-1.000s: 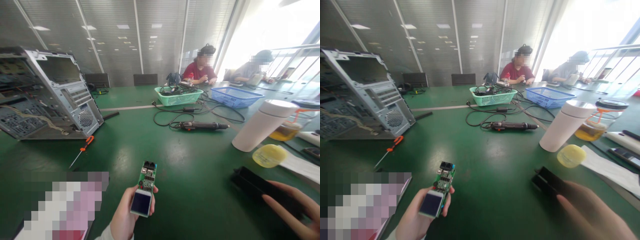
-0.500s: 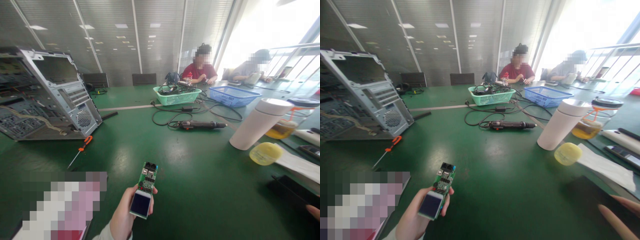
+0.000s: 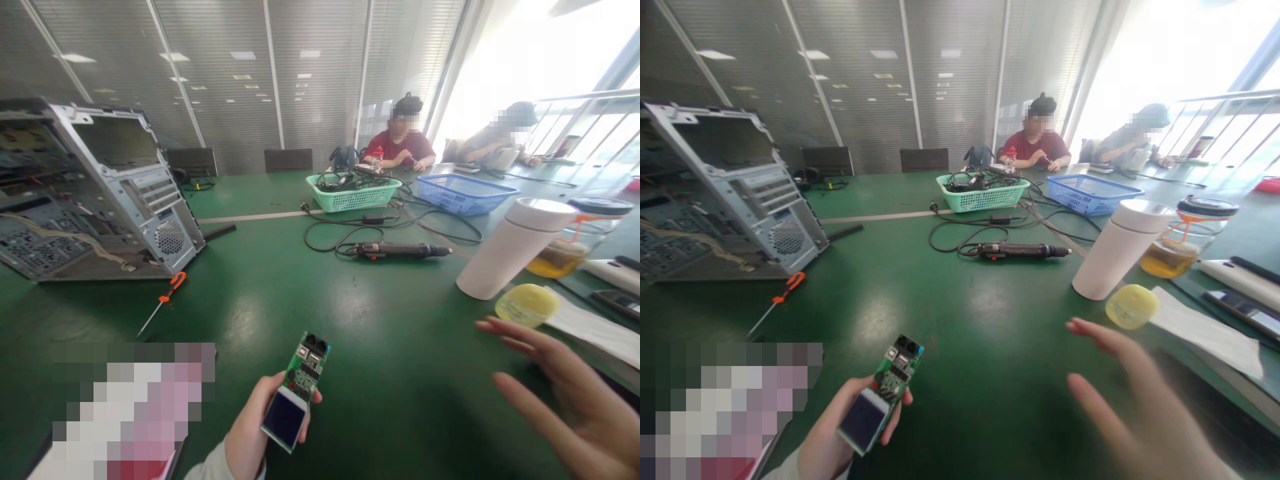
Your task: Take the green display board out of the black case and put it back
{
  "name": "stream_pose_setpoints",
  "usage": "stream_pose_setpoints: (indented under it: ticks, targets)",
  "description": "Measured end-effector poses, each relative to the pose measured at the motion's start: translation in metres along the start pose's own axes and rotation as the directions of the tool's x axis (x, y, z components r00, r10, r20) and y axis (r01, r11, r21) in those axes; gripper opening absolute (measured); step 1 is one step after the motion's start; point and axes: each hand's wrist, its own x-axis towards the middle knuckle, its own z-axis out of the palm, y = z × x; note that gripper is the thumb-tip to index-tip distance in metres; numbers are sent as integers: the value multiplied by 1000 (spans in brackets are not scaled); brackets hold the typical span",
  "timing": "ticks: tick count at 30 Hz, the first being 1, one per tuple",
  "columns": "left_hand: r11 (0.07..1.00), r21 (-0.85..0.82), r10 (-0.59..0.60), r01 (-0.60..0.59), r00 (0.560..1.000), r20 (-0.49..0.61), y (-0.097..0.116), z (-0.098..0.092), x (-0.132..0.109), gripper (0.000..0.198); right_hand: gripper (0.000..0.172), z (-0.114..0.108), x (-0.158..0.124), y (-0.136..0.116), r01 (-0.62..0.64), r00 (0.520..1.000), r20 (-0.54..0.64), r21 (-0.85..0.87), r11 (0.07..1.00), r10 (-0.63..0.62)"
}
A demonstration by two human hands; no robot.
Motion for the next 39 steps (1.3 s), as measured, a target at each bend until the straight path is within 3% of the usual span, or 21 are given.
stream_pose_setpoints:
  ticks: [2, 5, 8, 11, 14, 16, 19, 22, 26, 29, 33, 39]
  targets:
    - [998, 42, -41, 40, 999, 25, -3, -1, 1, 53, 39, 27, 3, -38, -43, 986, 167, 224, 974, 5]
    - [993, 102, -65, 61, 997, 39, -2, -4, -1, 41, 40, 69, 7, -75, -122, 933, 349, 523, 844, -81]
    - [980, 198, -43, 33, 998, 45, 2, -12, -5, 21, 48, 101, 7, -89, -242, 892, 442, 654, 717, -101]
    - [935, 341, 103, -101, 995, 15, 1, -20, -11, 9, 44, 116, 2, -90, -337, 862, 501, 678, 653, -75]
    - [901, 369, 274, -226, 958, -82, -5, -24, -19, 16, 38, 117, -2, -88, -417, 822, 565, 680, 603, -69]
    - [892, 382, 307, -240, 943, -124, -8, -23, -21, 18, 43, 113, -1, -90, -468, 795, 602, 692, 550, -81]
    - [915, 380, 191, -135, 975, -114, -7, -20, -16, 19, 45, 106, 4, -95, -525, 766, 635, 710, 469, -103]
    - [964, 267, 7, 9, 998, -60, -3, -12, -8, 38, 47, 103, 11, -97, -582, 732, 674, 695, 422, -100]
    - [993, 111, 41, -34, 997, -63, 1, 2, -4, 46, 53, 109, 10, -91, -685, 680, 733, 640, 347, -8]
    - [994, 101, 56, -46, 994, -92, 5, 6, -6, 41, 49, 114, 5, -85, -692, 699, 713, 658, 297, 48]
    - [993, 99, 84, -72, 989, -124, 7, 3, -8, 39, 43, 117, 1, -84, -657, 736, 675, 692, 299, 54]
    - [991, 100, 97, -84, 988, -124, 4, 3, -7, 46, 46, 110, 6, -88, -679, 710, 700, 656, 329, 71]
